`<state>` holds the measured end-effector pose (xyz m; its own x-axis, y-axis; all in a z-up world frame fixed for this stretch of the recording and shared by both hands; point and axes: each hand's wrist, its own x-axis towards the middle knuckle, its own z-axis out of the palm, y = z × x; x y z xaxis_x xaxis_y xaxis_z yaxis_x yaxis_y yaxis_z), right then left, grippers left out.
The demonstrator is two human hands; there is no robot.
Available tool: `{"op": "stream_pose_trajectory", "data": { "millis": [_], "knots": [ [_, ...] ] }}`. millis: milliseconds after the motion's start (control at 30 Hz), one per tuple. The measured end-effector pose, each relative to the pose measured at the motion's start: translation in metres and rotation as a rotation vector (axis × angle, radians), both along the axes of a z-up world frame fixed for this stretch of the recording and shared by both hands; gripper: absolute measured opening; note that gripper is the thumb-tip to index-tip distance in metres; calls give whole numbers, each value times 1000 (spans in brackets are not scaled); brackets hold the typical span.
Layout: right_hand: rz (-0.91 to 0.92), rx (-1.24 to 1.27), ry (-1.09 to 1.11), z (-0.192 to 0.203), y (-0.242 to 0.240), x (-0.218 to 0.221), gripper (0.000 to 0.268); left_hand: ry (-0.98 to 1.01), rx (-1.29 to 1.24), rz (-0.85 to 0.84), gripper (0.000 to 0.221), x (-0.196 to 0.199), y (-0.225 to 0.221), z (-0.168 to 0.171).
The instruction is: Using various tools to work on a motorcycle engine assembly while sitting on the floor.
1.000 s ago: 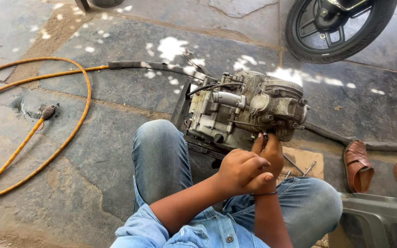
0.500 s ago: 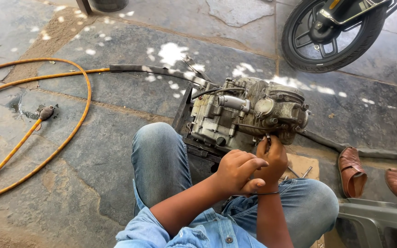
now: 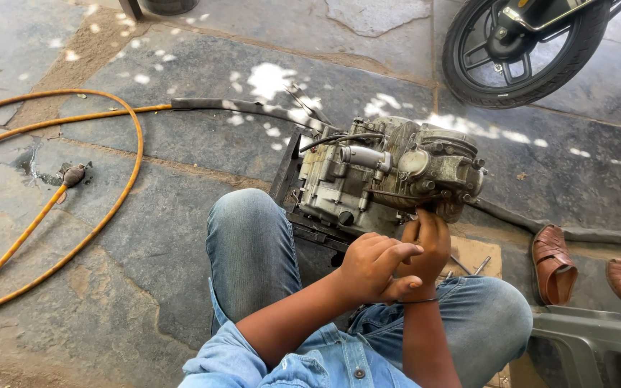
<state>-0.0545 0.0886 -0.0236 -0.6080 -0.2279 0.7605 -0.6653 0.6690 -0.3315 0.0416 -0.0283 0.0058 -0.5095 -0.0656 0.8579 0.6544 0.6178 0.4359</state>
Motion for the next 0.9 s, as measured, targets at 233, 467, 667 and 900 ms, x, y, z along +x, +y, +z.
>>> {"op": "stream_pose_trajectory", "data": {
  "millis": [233,467,667,900],
  "knots": [
    [16,-72,-56,30,-12,19,23,0,6,11,43,0,1,0],
    [-108,-26,3,-10,0,-15,13,-2,-30,27,33,1,1,5],
    [-53,21,105,-11,0,-5,7,6,-15,41,29,1,3,3],
    [11,-18,-38,5,-4,3,14,20,4,45,27,1,4,7]
  ]
}}
